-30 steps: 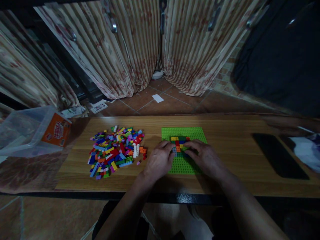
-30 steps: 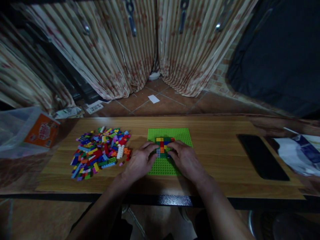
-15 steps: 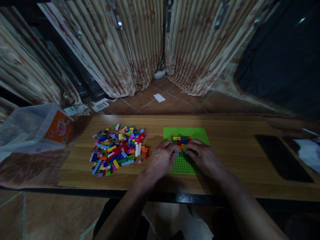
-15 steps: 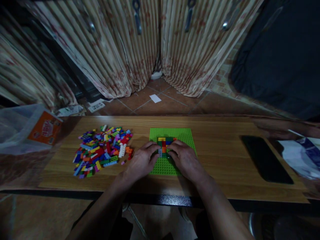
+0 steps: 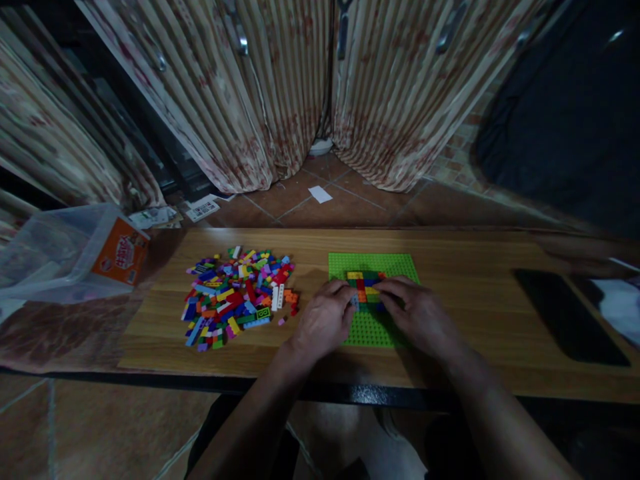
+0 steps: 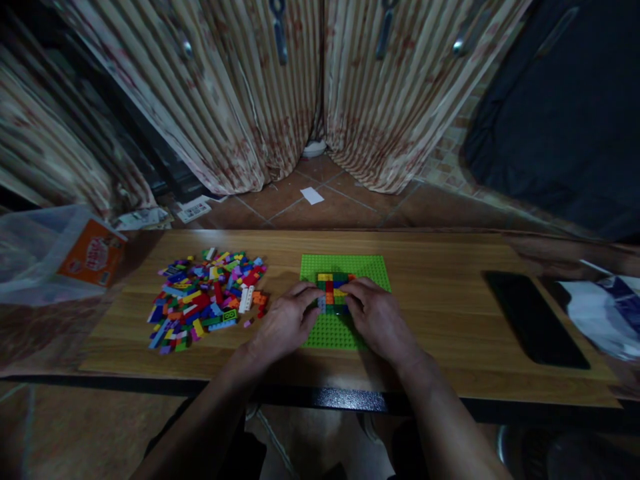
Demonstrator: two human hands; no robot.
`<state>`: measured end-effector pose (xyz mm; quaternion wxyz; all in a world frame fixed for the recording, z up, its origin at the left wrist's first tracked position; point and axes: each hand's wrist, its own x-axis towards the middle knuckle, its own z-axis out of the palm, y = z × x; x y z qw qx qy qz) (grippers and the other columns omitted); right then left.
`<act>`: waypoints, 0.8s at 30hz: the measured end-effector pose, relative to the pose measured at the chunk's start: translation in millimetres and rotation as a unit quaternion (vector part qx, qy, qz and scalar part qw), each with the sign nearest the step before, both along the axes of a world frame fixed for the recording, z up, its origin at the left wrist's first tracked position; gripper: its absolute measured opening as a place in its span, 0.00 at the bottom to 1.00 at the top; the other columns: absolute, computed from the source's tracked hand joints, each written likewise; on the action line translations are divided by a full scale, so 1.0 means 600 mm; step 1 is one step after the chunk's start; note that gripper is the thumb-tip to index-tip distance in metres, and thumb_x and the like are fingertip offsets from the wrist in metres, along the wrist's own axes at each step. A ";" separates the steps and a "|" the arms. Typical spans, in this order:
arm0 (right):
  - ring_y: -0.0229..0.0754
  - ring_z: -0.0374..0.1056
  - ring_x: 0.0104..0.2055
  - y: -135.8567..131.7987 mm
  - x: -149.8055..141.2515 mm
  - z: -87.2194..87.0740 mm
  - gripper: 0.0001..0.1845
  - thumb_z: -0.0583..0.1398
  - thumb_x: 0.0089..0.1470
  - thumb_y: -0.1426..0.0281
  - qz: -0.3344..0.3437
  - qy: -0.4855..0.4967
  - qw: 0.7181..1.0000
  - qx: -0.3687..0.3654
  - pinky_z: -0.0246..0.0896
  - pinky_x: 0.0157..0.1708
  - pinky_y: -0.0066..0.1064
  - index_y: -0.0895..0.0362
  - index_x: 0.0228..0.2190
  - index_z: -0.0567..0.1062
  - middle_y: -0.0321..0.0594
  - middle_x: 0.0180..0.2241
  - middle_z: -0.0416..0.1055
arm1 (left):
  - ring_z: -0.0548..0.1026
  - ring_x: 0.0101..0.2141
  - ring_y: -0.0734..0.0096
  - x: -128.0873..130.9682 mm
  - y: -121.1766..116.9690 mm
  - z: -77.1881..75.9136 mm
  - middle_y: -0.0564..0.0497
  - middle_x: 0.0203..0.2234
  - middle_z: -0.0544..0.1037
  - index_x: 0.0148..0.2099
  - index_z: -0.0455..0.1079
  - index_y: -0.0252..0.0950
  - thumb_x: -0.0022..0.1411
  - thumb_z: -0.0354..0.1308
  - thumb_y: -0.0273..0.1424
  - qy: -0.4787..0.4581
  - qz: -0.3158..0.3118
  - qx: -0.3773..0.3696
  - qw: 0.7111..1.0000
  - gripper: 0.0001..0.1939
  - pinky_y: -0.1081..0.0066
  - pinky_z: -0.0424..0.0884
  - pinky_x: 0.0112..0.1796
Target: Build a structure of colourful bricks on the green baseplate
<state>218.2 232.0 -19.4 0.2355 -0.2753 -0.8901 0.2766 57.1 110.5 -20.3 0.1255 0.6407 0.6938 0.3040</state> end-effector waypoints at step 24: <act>0.43 0.72 0.31 0.003 -0.008 -0.007 0.05 0.61 0.46 0.69 -0.153 -0.038 0.984 -0.087 0.65 0.35 0.37 0.55 0.27 0.76 0.39 0.29 0.76 | 0.59 0.60 0.50 0.034 -0.006 -0.018 0.40 0.62 0.61 0.61 0.63 0.37 0.66 0.54 0.36 0.124 -0.025 -0.018 0.992 0.23 0.48 0.59 0.57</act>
